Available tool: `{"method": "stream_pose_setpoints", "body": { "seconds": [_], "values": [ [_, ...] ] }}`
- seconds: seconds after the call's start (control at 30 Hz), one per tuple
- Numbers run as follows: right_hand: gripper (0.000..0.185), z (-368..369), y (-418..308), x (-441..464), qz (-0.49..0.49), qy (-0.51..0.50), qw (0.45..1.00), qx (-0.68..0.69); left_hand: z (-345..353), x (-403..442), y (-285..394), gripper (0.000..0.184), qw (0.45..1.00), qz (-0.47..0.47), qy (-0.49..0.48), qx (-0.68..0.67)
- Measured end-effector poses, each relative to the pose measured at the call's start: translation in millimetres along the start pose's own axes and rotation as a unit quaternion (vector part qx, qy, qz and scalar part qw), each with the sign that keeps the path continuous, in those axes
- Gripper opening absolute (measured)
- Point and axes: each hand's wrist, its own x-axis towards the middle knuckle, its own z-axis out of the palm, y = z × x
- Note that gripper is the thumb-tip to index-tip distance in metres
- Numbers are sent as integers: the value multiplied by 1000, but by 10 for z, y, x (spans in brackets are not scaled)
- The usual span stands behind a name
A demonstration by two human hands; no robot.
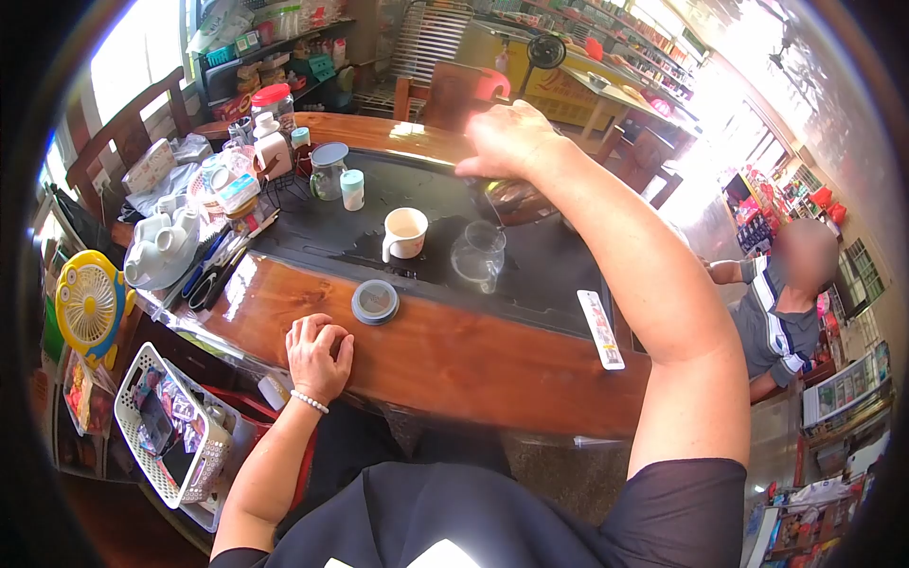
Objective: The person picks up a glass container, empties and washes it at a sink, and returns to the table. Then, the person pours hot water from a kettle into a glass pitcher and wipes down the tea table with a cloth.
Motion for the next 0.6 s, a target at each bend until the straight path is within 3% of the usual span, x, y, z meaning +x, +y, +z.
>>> {"method": "stream_pose_setpoints", "body": {
  "seconds": [0.23, 0.33, 0.5, 0.6],
  "values": [
    [45, -4, -3, -19, 4, 22, 999, 28, -12, -6, 10, 10, 1000, -6, -10, -2],
    [45, 134, 209, -34, 54, 45, 992, 101, -3, -14, 7, 10, 1000, -13, -16, -1],
    [49, 598, 880, -347, 173, 89, 930, 311, 10, -18, 3, 11, 1000, -15, -20, 4],
    [46, 1006, 1344, -735, 282, 88, 838, 458, 19, -13, 14, 11, 1000, -14, -18, 15]
  ]
}}
